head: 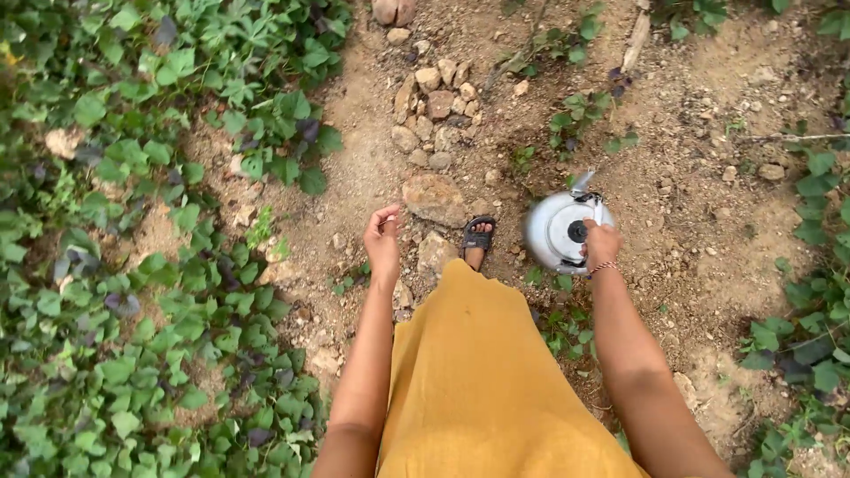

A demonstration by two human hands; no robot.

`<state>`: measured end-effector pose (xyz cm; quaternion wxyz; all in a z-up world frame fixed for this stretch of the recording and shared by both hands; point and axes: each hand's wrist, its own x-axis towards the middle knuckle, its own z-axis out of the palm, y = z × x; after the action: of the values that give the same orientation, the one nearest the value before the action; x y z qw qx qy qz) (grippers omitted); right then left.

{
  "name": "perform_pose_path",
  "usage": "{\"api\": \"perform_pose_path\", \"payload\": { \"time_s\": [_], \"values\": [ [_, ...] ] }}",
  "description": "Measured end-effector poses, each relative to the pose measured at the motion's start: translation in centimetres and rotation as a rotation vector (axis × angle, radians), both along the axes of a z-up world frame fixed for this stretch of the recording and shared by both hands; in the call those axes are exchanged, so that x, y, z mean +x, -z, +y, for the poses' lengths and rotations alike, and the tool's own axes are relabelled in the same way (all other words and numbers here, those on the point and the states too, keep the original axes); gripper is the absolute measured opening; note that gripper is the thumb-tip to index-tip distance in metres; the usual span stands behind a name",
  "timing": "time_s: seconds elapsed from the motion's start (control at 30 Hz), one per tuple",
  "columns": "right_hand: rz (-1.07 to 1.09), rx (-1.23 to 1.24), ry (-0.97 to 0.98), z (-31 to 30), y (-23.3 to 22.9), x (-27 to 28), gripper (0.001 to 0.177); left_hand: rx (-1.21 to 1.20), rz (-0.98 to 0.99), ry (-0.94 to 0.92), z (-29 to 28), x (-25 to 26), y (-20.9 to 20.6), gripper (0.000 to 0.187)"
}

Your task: Water the plants in the garden using a kettle.

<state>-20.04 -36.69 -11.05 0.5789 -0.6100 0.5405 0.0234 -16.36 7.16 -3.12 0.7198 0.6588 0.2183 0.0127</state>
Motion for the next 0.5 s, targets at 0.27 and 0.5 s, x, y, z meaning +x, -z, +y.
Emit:
{"api": "perform_pose_path", "payload": {
  "time_s": [0.27,0.5],
  "values": [
    [-0.1,-0.037,-0.297,0.8,-7.2,-3.6,0.032,0.033,0.034,-0.171,5.7,-7.3,-2.1,0.021],
    [-0.158,0.034,-0.407,4.0,-11.4,-4.5,0.034,0.055,0.085,-0.336,9.1,-10.4,-3.7,0.021]
  ]
}}
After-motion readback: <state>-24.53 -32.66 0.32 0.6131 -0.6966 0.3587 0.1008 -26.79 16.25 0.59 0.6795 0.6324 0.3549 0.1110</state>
